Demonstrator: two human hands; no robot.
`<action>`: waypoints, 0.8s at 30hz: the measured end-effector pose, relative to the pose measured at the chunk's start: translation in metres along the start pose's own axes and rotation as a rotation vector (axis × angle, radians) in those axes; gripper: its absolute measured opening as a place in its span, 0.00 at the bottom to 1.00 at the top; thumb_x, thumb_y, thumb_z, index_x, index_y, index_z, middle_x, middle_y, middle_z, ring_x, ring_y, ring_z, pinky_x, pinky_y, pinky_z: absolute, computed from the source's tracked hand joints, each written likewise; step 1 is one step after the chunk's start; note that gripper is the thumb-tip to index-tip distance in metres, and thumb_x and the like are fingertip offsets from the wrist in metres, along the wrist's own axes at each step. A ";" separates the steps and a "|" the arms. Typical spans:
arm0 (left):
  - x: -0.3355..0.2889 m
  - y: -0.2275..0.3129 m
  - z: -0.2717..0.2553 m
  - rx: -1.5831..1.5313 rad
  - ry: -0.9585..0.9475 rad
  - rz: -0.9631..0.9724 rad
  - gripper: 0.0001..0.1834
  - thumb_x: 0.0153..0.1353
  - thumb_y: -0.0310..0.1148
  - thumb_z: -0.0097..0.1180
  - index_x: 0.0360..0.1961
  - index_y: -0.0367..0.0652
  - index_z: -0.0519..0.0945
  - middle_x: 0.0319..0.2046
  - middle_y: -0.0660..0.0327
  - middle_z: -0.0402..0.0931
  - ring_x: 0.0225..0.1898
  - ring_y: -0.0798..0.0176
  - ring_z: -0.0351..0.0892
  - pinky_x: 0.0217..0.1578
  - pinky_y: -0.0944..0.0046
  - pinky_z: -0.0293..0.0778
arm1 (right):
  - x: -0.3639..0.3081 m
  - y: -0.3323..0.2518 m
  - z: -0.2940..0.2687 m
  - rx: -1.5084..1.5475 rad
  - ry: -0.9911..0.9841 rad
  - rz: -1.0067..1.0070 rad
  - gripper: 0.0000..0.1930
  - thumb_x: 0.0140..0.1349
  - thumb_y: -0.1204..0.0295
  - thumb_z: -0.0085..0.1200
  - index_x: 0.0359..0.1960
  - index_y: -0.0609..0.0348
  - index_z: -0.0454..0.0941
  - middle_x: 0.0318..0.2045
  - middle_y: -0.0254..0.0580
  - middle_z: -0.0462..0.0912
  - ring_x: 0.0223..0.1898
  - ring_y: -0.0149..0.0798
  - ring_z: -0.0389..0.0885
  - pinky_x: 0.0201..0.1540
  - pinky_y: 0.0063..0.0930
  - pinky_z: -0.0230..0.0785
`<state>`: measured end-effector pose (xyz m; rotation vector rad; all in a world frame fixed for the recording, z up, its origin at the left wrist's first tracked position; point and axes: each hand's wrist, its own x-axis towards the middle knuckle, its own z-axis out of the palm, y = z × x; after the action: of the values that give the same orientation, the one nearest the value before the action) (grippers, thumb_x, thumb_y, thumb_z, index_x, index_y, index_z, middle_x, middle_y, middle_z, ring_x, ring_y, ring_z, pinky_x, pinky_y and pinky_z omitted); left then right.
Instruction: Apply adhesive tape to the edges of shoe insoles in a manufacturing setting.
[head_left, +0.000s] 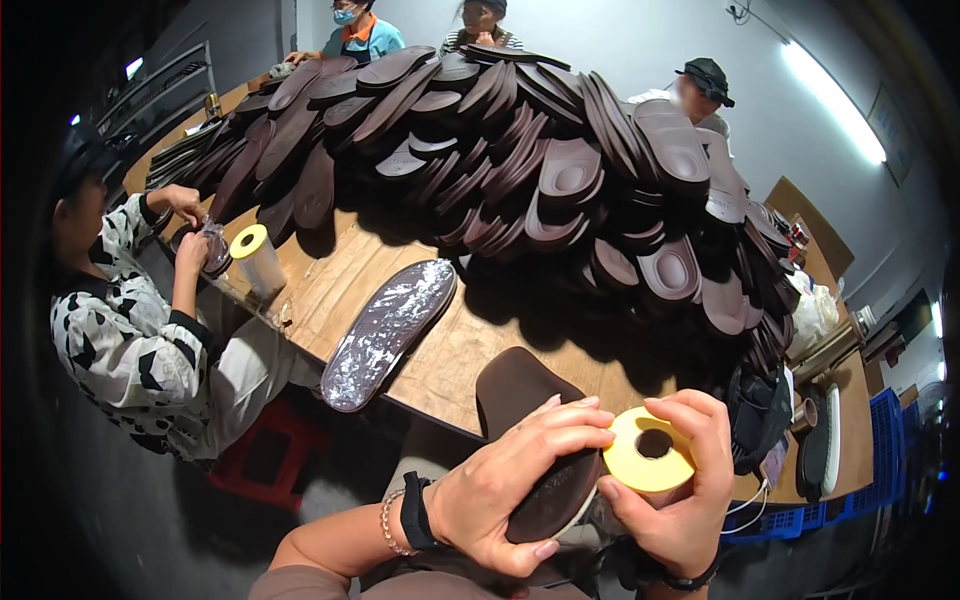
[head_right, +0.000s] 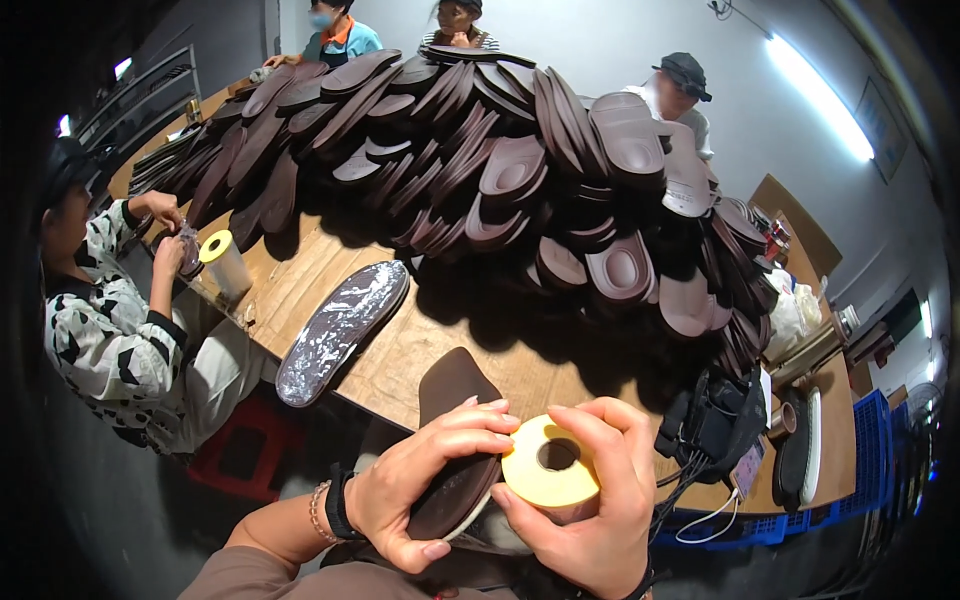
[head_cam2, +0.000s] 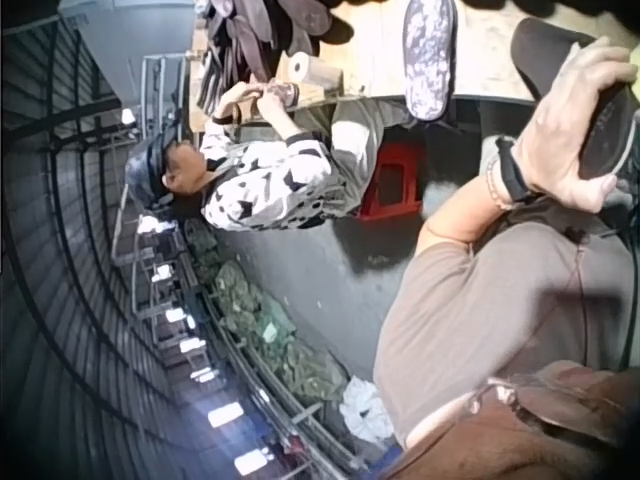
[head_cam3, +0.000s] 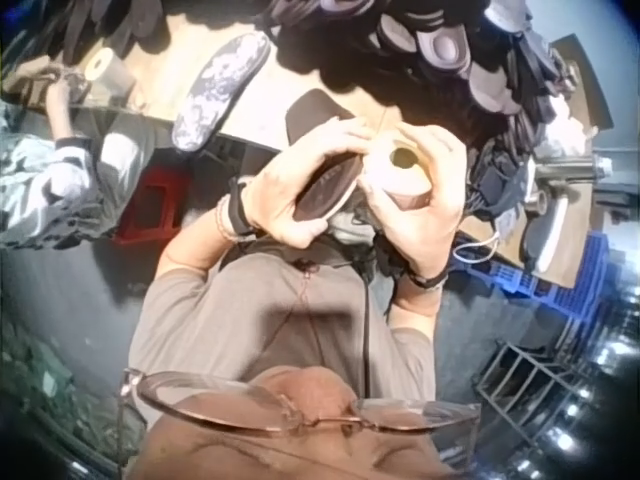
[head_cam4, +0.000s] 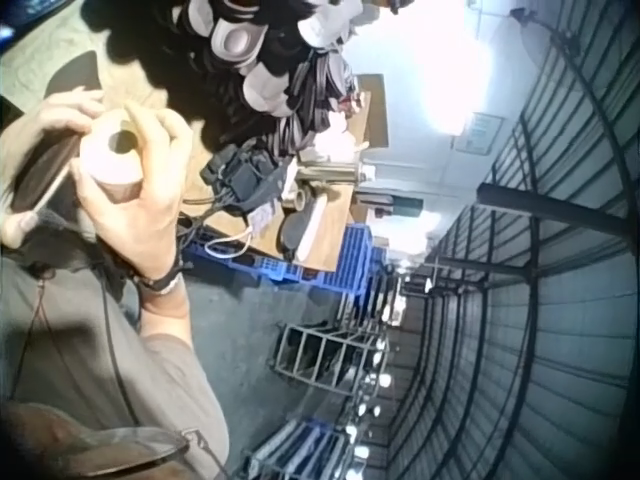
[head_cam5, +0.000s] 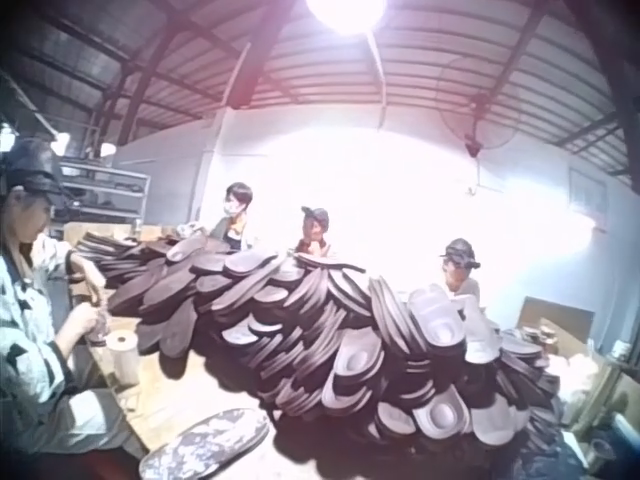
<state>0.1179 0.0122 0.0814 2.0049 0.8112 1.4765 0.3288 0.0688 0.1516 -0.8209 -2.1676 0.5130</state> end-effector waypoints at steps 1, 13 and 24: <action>-0.003 -0.002 0.000 0.011 0.011 -0.012 0.49 0.50 0.47 0.63 0.71 0.32 0.65 0.69 0.42 0.67 0.76 0.35 0.61 0.75 0.31 0.51 | 0.001 0.000 0.003 0.000 0.002 0.000 0.34 0.44 0.65 0.78 0.55 0.62 0.79 0.52 0.48 0.74 0.51 0.42 0.79 0.55 0.32 0.73; -0.013 0.027 -0.004 0.008 0.142 -0.065 0.46 0.49 0.32 0.65 0.72 0.32 0.67 0.71 0.35 0.65 0.73 0.35 0.66 0.74 0.47 0.62 | -0.001 -0.017 0.010 -0.036 0.008 -0.063 0.34 0.53 0.60 0.78 0.58 0.64 0.80 0.56 0.53 0.79 0.60 0.53 0.77 0.64 0.45 0.69; -0.035 0.009 0.003 -0.044 -0.011 -0.035 0.54 0.51 0.35 0.61 0.80 0.33 0.54 0.80 0.35 0.47 0.82 0.33 0.44 0.78 0.34 0.43 | -0.017 -0.003 0.022 -0.009 0.037 -0.114 0.37 0.52 0.59 0.79 0.59 0.66 0.77 0.57 0.54 0.79 0.61 0.54 0.77 0.65 0.46 0.68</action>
<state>0.1142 -0.0194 0.0644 1.9558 0.7981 1.4499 0.3196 0.0522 0.1309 -0.7014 -2.1700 0.4276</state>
